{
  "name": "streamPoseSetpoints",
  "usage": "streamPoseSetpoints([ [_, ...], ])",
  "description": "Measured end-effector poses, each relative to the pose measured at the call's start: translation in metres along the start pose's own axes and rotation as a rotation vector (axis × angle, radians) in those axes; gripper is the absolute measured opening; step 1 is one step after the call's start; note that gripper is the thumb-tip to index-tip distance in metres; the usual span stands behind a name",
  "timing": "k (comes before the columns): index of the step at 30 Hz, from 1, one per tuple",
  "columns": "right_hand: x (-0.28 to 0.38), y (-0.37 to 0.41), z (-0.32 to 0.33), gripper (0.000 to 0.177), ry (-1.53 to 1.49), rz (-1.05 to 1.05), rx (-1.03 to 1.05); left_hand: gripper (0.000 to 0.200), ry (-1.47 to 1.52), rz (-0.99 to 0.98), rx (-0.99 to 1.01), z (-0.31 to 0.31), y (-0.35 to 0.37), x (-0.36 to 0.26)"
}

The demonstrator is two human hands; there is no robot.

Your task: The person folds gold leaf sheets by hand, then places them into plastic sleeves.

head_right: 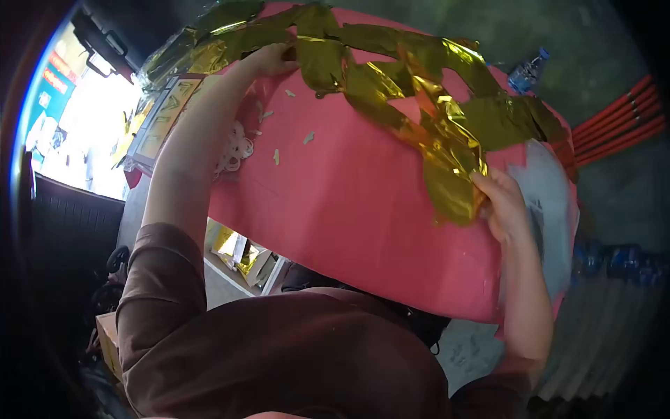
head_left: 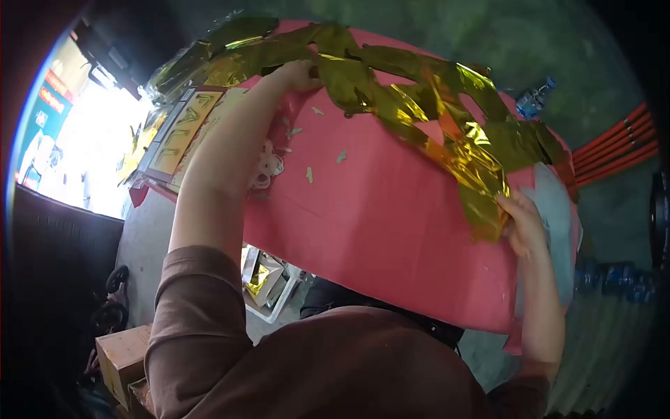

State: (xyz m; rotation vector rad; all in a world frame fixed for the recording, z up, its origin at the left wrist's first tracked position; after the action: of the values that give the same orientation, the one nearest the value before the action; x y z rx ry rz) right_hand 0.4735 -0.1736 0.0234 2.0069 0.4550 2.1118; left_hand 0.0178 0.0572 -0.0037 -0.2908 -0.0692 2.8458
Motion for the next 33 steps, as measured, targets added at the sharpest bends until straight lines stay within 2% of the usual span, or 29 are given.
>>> streamPoseSetpoints([
  [3, -0.011, 0.024, 0.008, 0.016, -0.113, 0.001, -0.110, 0.062, 0.091, 0.025, -0.145, 0.019, -0.005, 0.010],
  [5, -0.011, 0.052, -0.004, 0.015, -0.142, -0.162, -0.081, 0.051, 0.083, 0.082, -0.345, 0.016, -0.018, 0.024],
  [6, -0.020, 0.058, 0.003, 0.017, -0.136, -0.210, -0.025, 0.051, 0.091, 0.075, -0.326, 0.018, -0.014, 0.009],
  [8, -0.034, 0.063, 0.014, 0.023, -0.128, -0.220, -0.019, 0.045, 0.000, 0.192, -0.217, 0.045, 0.003, -0.038],
  [10, -0.031, 0.065, 0.014, 0.029, -0.119, -0.209, -0.006, 0.039, 0.135, 0.037, -0.383, 0.076, 0.038, -0.105],
  [12, -0.010, 0.073, 0.003, 0.040, 0.182, -0.073, -0.069, 0.029, 0.255, -0.290, -0.302, 0.071, 0.079, -0.163],
  [13, -0.008, 0.076, 0.001, 0.040, 0.179, -0.077, -0.075, 0.028, 0.269, -0.433, -0.228, 0.055, 0.099, -0.178],
  [14, 0.001, 0.078, 0.006, 0.045, 0.520, 0.082, -0.189, 0.026, 0.280, -0.576, -0.153, 0.040, 0.119, -0.190],
  [15, 0.013, 0.083, 0.005, 0.051, 0.861, 0.241, -0.299, 0.026, 0.211, -0.576, -0.100, 0.033, 0.137, -0.197],
  [16, 0.028, 0.089, -0.004, 0.050, 0.993, 0.229, -0.377, 0.026, 0.139, -0.575, -0.048, 0.027, 0.155, -0.201],
  [17, 0.030, 0.089, -0.010, 0.050, 0.986, 0.225, -0.379, 0.026, 0.136, -0.579, -0.042, 0.028, 0.169, -0.205],
  [19, 0.053, 0.096, -0.036, 0.046, 1.214, 0.736, -0.377, 0.027, -0.082, -0.533, -0.010, 0.032, 0.187, -0.207],
  [20, 0.047, 0.089, -0.042, 0.042, 1.150, 0.696, -0.316, 0.027, -0.086, -0.535, -0.009, 0.040, 0.191, -0.211],
  [22, 0.037, 0.076, -0.061, 0.043, 1.219, 0.853, -0.237, 0.026, -0.089, -0.494, 0.174, 0.043, 0.194, -0.217],
  [23, 0.030, 0.066, -0.071, 0.047, 1.194, 0.797, -0.142, 0.026, -0.091, -0.492, 0.170, 0.044, 0.188, -0.218],
  [25, 0.018, 0.051, -0.091, 0.050, 1.210, 0.850, -0.095, 0.026, -0.048, -0.439, 0.176, 0.044, 0.157, -0.213],
  [27, 0.005, 0.040, -0.107, 0.054, 1.229, 0.903, -0.045, 0.022, -0.067, -0.382, 0.099, 0.037, 0.109, -0.198],
  [29, -0.008, 0.032, -0.116, 0.058, 1.183, 0.847, 0.022, 0.023, -0.146, -0.348, -0.086, 0.033, 0.059, -0.185],
  [31, -0.016, 0.035, -0.124, 0.058, 1.184, 0.827, 0.040, 0.025, -0.241, -0.163, 0.026, 0.026, 0.018, -0.174],
  [32, -0.019, 0.037, -0.126, 0.059, 1.182, 0.800, 0.057, 0.025, -0.238, -0.168, 0.020, 0.017, 0.000, -0.164],
  [33, -0.019, 0.039, -0.126, 0.057, 1.181, 0.792, 0.050, 0.023, -0.337, -0.213, -0.156, 0.006, -0.019, -0.153],
])
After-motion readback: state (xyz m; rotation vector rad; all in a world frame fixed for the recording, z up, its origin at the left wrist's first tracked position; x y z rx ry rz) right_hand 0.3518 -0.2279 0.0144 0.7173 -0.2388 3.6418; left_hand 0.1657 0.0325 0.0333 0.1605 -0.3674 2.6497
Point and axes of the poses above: each hand's wrist, its own y-axis away from the middle knuckle, its own z-axis out of the back of the hand, x = y × z, the point moved 6 cm from there along -y, towards the middle knuckle, and after that the axes turned 8 degrees about -x, right-handed, at the moved point
